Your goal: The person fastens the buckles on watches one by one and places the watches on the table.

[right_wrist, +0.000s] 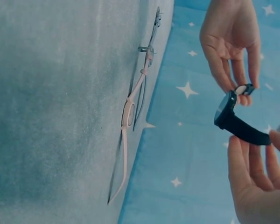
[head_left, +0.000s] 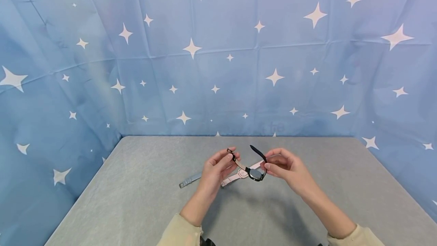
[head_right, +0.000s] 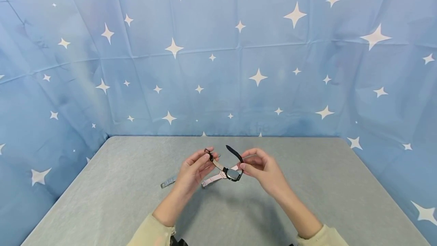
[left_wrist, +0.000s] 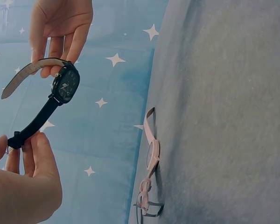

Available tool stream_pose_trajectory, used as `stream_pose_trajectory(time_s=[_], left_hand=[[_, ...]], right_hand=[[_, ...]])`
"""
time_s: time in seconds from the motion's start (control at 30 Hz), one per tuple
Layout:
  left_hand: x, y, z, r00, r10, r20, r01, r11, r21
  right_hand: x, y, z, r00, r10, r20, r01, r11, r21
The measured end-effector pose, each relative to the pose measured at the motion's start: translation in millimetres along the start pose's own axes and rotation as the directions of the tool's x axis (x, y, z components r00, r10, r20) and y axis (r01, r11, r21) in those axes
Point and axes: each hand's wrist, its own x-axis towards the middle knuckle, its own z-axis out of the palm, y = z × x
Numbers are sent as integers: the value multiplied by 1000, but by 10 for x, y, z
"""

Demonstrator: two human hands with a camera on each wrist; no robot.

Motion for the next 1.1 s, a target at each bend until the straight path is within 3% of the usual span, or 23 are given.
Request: stream_pose_trajectory(time_s=[0.53, 0.7, 1.1], left_hand=[[-8, 66, -16, 1000, 2, 26, -3, 998, 67], [14, 88, -17, 998, 33, 45, -37, 995, 93], [29, 130, -10, 997, 43, 60, -53, 984, 171]], right_hand=[[-4, 8, -23, 1000, -30, 8, 30, 999, -20], [11, 7, -31, 998, -70, 10, 70, 997, -35], [58, 71, -64, 985, -166, 36, 168, 983, -77]])
